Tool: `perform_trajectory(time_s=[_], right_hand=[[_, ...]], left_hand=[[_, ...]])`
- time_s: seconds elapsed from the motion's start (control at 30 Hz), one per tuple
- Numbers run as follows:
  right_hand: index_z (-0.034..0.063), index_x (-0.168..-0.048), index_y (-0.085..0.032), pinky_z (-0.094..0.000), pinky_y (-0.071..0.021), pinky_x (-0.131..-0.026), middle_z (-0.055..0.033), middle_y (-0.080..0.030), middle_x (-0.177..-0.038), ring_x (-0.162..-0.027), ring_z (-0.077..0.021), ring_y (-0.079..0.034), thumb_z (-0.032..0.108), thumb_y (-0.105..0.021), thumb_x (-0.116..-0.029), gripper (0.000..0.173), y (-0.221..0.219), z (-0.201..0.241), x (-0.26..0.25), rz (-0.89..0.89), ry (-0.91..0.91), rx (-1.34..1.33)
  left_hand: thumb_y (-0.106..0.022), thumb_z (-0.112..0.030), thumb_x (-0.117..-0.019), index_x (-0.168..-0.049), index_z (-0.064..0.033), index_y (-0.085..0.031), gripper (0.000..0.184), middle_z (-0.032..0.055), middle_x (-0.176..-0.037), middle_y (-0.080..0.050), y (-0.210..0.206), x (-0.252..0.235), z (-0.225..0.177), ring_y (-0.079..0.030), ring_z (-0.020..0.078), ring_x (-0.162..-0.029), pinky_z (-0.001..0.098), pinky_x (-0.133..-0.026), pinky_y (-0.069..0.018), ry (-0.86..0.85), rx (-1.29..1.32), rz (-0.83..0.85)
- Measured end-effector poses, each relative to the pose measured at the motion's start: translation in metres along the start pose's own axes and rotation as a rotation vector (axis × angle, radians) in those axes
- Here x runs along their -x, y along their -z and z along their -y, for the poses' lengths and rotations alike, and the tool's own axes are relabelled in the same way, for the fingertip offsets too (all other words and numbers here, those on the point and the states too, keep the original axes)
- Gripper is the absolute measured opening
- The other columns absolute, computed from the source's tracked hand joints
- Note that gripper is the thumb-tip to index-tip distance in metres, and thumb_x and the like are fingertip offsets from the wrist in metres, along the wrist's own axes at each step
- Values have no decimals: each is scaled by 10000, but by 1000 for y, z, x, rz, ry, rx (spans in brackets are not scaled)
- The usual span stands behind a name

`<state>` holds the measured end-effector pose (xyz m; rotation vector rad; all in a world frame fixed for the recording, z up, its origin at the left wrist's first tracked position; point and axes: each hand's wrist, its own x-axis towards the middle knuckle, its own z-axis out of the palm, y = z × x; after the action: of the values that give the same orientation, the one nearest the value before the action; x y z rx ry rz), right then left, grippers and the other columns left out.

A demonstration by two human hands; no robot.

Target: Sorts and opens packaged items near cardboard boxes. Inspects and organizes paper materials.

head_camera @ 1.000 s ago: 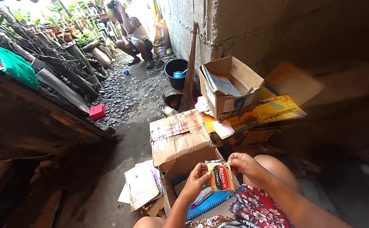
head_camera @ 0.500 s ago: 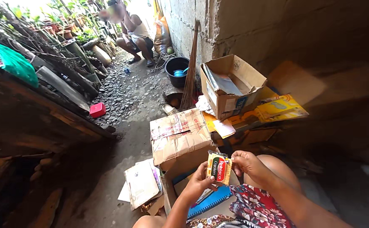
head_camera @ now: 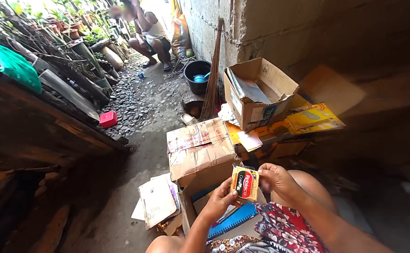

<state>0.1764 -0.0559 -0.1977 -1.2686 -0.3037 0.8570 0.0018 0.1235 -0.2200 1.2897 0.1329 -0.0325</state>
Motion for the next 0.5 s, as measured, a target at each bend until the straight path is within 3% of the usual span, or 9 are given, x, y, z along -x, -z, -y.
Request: perform_trajectory(time_s=[0.17,0.5], right_hand=[[43,-870,-604,-214,-486,-474,-18,-595,-604,-463,-71,-531,25,-545,-955,105,5,3,0,34,31,-24],[37,-877,-583,-236,-525,-500,-34,-620,-627,-483,-90,-571,11,-535,-966,105,-6,-1,5,65,-31,-6]], left_hand=[[-452,-53,-1061,-1523,10,-324,483,124,-1243,-682,1,3,-2,-729,222,-994,410,-872,-617,-9,94,30],[-414,-113,-1067,-1385,3,-485,345,144,-1115,-701,0,-1,1,-728,213,-863,372,-762,-623,29,191,-230]])
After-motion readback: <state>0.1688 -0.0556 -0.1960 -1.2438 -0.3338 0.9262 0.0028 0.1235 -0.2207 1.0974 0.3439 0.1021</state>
